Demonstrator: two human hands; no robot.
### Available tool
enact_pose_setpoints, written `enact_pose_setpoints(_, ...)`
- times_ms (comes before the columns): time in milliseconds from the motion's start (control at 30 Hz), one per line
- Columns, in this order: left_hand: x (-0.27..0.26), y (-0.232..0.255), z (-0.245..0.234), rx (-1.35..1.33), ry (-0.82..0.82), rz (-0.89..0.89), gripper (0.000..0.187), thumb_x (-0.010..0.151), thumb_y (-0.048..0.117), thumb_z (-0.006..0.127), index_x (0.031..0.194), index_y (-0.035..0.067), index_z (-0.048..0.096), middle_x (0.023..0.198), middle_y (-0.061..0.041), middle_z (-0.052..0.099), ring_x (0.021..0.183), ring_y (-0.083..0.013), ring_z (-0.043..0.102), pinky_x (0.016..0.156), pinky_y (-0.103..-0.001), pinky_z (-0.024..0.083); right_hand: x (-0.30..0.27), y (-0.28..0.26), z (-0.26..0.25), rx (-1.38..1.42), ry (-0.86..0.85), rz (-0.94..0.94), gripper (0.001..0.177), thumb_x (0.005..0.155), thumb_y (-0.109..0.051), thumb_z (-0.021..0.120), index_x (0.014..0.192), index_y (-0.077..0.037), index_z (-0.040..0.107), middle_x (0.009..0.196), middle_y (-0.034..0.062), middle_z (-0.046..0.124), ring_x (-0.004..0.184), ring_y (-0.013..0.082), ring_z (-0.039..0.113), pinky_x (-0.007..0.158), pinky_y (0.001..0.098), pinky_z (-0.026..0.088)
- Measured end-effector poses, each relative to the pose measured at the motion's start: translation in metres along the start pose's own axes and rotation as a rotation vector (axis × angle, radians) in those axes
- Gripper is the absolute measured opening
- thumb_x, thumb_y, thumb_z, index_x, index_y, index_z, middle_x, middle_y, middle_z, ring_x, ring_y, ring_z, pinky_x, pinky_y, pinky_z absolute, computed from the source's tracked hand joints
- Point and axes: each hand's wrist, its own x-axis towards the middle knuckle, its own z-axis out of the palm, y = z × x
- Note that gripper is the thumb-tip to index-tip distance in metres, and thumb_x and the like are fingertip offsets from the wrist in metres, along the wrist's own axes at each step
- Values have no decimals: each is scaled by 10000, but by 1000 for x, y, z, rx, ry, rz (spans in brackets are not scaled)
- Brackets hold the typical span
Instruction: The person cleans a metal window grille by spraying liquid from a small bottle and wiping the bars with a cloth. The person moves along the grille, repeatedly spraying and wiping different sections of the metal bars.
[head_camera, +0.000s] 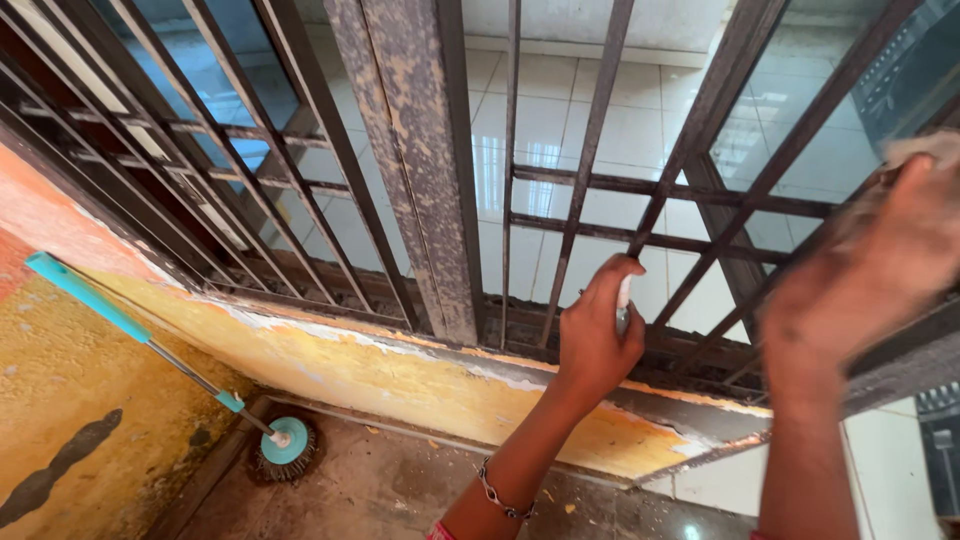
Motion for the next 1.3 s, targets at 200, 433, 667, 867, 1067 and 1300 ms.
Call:
enact_pose_setpoints(200, 5, -3, -3, -11, -10, 56, 532, 773, -101, 640, 1232, 147, 534, 1331, -70, 658, 819, -283, 725, 643, -336, 562, -95, 34, 70, -67, -106, 122, 592, 1009, 104, 447, 1564, 194, 262, 1555, 404, 444, 1507, 544, 389, 1296, 680, 255)
enact_pose_setpoints(433, 0, 2, 5, -31, 59, -23, 473, 809, -104, 644, 1212, 127, 557, 1311, -79, 681, 822, -292, 710, 643, -341, 566, -96, 14, 6, 60, -126, 129, 580, 1010, 84, 533, 1541, -148, 506, 1345, 228, 716, 1123, 351, 705, 911, 464, 610)
enact_pose_setpoints(667, 1, 0, 6, -5, 64, 11, 472, 794, -91, 630, 1206, 127, 556, 1313, -90, 676, 879, -310, 721, 690, -363, 580, -41, -35, 45, -165, -507, 582, 222, 1140, -167, 519, 1293, -7, 503, 792, 205, 673, 681, 425, 695, 588, 486, 532)
enact_pose_setpoints(867, -1, -6, 5, -2, 63, -12, 450, 824, -76, 625, 1209, 146, 551, 1300, -72, 682, 900, -301, 734, 686, -358, 578, -11, -15, 23, -171, -685, 32, 385, 753, -57, 719, 1085, -32, 526, 1036, 133, 537, 915, 388, 701, 650, 485, 590)
enact_pose_setpoints(1067, -1, 0, 5, 19, 83, 10, 468, 807, -81, 648, 1219, 124, 561, 1268, -95, 679, 915, -366, 704, 718, -391, 573, -42, -35, 24, -51, -346, 151, 596, 732, 90, 639, 1321, 64, 554, 1334, 225, 549, 889, 406, 692, 650, 453, 603)
enact_pose_setpoints(1300, 0, -5, 3, -19, 47, 62, 464, 815, -122, 636, 1224, 85, 563, 1322, -152, 670, 941, -364, 721, 764, -384, 593, -19, -27, 34, -365, -631, 222, 403, 853, -77, 691, 1214, 27, 545, 1203, 146, 528, 801, 350, 706, 623, 411, 600)
